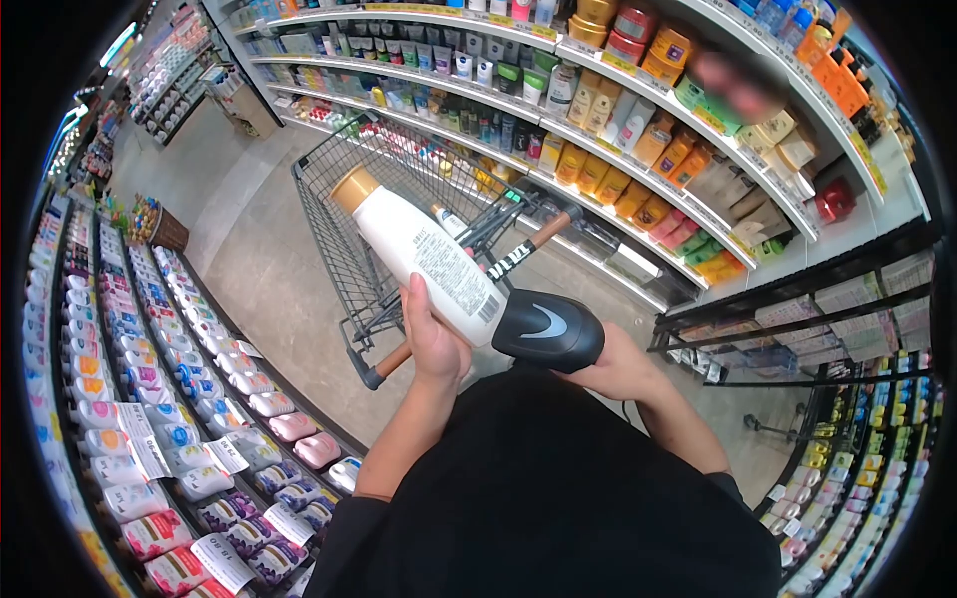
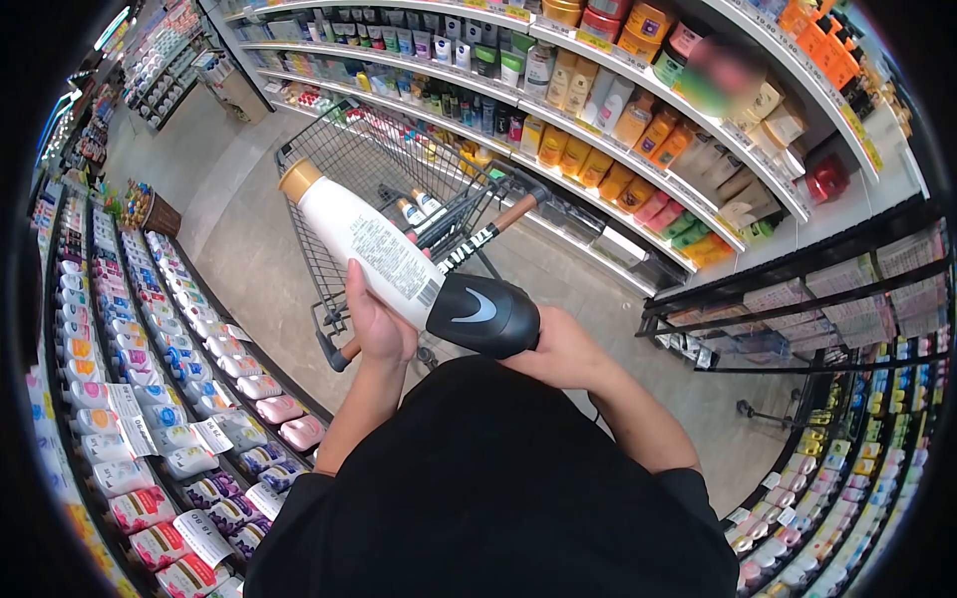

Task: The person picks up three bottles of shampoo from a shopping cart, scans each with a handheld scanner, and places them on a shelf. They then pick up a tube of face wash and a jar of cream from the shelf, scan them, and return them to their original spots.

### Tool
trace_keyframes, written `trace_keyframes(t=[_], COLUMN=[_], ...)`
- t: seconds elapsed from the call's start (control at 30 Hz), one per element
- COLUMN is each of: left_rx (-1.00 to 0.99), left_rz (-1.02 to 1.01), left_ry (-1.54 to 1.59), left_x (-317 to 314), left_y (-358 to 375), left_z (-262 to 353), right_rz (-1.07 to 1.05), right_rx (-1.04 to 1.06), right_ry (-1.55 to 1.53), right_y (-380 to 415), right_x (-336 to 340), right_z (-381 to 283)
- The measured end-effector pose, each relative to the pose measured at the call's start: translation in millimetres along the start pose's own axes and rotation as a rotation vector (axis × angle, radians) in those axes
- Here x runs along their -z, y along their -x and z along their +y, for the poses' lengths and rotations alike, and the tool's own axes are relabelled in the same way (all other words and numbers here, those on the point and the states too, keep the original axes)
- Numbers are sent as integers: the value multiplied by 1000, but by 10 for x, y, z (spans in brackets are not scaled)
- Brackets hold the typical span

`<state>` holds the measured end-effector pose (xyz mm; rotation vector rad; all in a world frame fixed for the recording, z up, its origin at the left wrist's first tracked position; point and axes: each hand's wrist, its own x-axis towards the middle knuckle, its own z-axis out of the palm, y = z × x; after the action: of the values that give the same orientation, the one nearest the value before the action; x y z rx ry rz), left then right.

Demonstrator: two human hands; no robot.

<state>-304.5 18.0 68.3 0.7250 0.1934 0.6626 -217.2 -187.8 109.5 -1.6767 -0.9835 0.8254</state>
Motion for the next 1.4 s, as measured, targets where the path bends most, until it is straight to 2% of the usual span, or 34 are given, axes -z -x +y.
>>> trace_keyframes(t=[0.17, 0.27, 0.4, 0.47, 0.6, 0.63, 0.73, 0.8, 0.87, 0.93, 0.97, 1.0, 1.07, 1.13, 1.2, 1.27, 1.33, 1.4], left_rx=[13, -16, 57, 38, 270, 301, 401, 609, 676, 867, 844, 843, 958, 937, 924, 843, 759, 858], left_rz=[-5, 76, -18, 29, -196, -230, -168, -399, -406, -356, -342, -356, -358, -353, -334, -387, -418, -441], left_ry=[4, 23, 19, 119, 198, 202, 177, 164, 181, 96, -9, -94, -33, -95, -160, -439, -647, -700], left_x=[-12, -95, -32, -180, -210, -228, -242, -300, -468, -661, -772, -969, -1370, -1671, -1896, -2025, -2205, -2361], left_y=[-21, -26, -52, -70, -161, -194, -282, -348, -391, -442, -487, -546, -661, -713, -786, -903, -984, -1102], left_z=[-30, -44, -126, -164, -301, -404, -749, -963, -1273, -1646, -1852, -2015, -2276, -2600, -2962, -3352, -3597, -3746], right_rz=[-10, 3, -11, 50, 282, 328, 393, 430, 499, 485, 570, 568, 589, 627, 770, 919, 871, 859], right_rx=[-57, -55, -85, -70, 26, 25, 78, 58, 99, -164, -53, -46, -210, -156, -214, -272, -288, -353], right_ry=[-38, -17, 39, 8, -277, -273, -361, -390, -397, -576, -571, -572, -694, -691, -687, -653, -814, -889], right_y=[18, 30, 59, 74, 125, 134, 172, 254, 356, 484, 498, 562, 721, 835, 973, 1043, 1171, 1246], right_x=[14, 18, 105, 127, 155, 207, 442, 616, 807, 1069, 1165, 1336, 1739, 2064, 2376, 2643, 2924, 3139], right_z=[-69, -59, -35, 32, 71, 96, 286, 419, 537, 698, 889, 930, 999, 1237, 1472, 1714, 1885, 2020])
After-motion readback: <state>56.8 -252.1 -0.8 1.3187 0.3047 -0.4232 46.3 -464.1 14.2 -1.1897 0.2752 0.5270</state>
